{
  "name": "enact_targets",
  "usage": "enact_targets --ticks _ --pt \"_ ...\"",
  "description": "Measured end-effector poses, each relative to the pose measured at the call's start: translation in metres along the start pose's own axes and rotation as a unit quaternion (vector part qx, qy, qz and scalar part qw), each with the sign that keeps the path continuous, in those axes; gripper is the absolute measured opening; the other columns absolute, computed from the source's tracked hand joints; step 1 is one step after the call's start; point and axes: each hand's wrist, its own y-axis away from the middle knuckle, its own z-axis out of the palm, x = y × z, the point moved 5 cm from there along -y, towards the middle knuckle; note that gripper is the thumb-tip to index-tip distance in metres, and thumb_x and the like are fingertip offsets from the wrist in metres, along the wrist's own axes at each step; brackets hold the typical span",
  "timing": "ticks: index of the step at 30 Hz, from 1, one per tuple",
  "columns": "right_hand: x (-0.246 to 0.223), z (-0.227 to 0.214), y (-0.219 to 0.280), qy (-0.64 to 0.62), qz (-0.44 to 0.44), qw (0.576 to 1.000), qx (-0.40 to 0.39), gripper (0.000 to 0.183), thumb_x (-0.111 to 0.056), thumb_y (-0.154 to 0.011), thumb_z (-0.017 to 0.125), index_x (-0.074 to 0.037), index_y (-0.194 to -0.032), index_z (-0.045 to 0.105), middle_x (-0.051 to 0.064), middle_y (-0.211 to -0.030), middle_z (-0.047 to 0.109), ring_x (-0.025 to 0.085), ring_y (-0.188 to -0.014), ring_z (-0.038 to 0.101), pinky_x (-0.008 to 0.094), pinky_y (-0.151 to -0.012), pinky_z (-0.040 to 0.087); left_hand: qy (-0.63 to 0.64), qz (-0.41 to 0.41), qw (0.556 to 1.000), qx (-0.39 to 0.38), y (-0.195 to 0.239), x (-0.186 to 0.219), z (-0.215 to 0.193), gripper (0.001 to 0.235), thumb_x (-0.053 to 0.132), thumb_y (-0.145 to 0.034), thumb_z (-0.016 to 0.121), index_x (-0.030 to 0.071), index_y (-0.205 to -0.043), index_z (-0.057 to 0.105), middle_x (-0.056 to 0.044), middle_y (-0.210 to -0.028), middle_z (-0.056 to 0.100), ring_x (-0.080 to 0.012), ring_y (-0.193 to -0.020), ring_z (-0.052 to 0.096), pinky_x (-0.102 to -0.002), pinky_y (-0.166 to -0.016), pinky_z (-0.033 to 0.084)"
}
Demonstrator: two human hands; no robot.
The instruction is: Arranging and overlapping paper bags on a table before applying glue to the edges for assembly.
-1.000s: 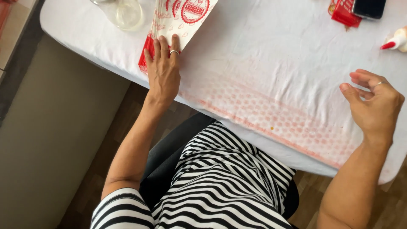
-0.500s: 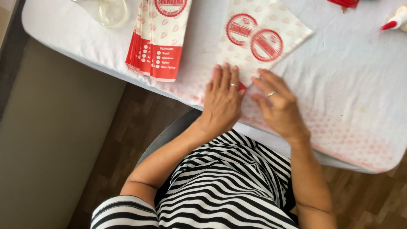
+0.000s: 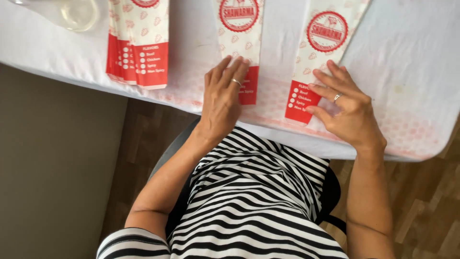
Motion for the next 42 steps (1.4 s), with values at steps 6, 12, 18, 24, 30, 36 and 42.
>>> enact_targets --ticks 6,12,18,24,30,36,42 --pt "-0.048 -0.003 0.021 -0.036 -0.040 0.994 0.090 0.017 -0.005 -0.092 0.080 0.002 -0.107 0.077 0.021 -0.131 0.070 0.046 -0.126 0.064 0.055 -0.113 0.049 0.222 0.137 0.965 0.025 0.008 0.079 0.020 0.017 0.007 -0.098 0.068 -0.001 -0.112 0.074 -0.019 -0.125 0.071 -0.0408 -0.126 0.064 -0.054 -0.111 0.046" --pt "-0.051 0.015 0.051 -0.006 -0.040 0.990 0.135 0.028 -0.013 -0.086 0.087 0.005 -0.103 0.075 0.019 -0.122 0.073 0.044 -0.120 0.069 0.055 -0.110 0.052 0.261 0.137 0.956 0.013 0.018 0.090 0.029 0.020 0.010 -0.095 0.076 -0.005 -0.107 0.074 -0.020 -0.117 0.073 -0.0420 -0.120 0.068 -0.055 -0.109 0.050" --pt "-0.056 0.013 0.058 -0.033 -0.058 0.984 0.163 0.011 -0.002 -0.092 0.077 0.008 -0.094 0.072 0.024 -0.119 0.074 0.048 -0.118 0.068 0.057 -0.108 0.051 0.268 0.147 0.950 0.062 0.018 0.098 0.025 0.011 0.004 -0.093 0.076 -0.006 -0.098 0.076 -0.018 -0.106 0.076 -0.0397 -0.106 0.074 -0.051 -0.100 0.057" --pt "-0.055 0.009 0.055 -0.052 -0.035 0.983 0.175 0.008 0.002 -0.093 0.077 0.007 -0.089 0.073 0.022 -0.115 0.076 0.046 -0.116 0.070 0.056 -0.108 0.051 0.284 0.108 0.951 0.055 0.012 0.098 0.022 0.011 0.007 -0.093 0.076 -0.005 -0.094 0.077 -0.016 -0.103 0.076 -0.0376 -0.104 0.074 -0.051 -0.099 0.056" --pt "-0.058 0.000 0.044 -0.121 0.091 0.976 0.157 0.012 0.005 -0.091 0.080 0.006 -0.085 0.070 0.020 -0.110 0.074 0.044 -0.117 0.070 0.052 -0.113 0.047 0.312 -0.015 0.950 0.013 0.009 0.096 0.031 0.005 0.001 -0.089 0.079 -0.002 -0.091 0.075 -0.011 -0.096 0.073 -0.0334 -0.105 0.071 -0.047 -0.099 0.053" --pt "-0.047 -0.004 0.046 -0.171 0.156 0.965 0.125 0.011 0.010 -0.087 0.081 0.005 -0.085 0.071 0.018 -0.109 0.074 0.041 -0.118 0.070 0.051 -0.116 0.046 0.378 -0.094 0.919 -0.061 0.004 0.088 0.033 0.010 -0.009 -0.088 0.074 -0.001 -0.094 0.075 -0.010 -0.095 0.073 -0.0344 -0.107 0.070 -0.046 -0.101 0.052" --pt "-0.062 -0.007 0.040 -0.105 0.099 0.976 0.162 0.016 0.012 -0.093 0.070 0.003 -0.104 0.076 0.021 -0.124 0.071 0.046 -0.125 0.064 0.056 -0.116 0.043 0.345 -0.060 0.936 -0.031 0.006 0.093 0.031 0.012 -0.006 -0.086 0.077 0.000 -0.095 0.075 -0.009 -0.099 0.072 -0.0331 -0.109 0.069 -0.043 -0.101 0.052"
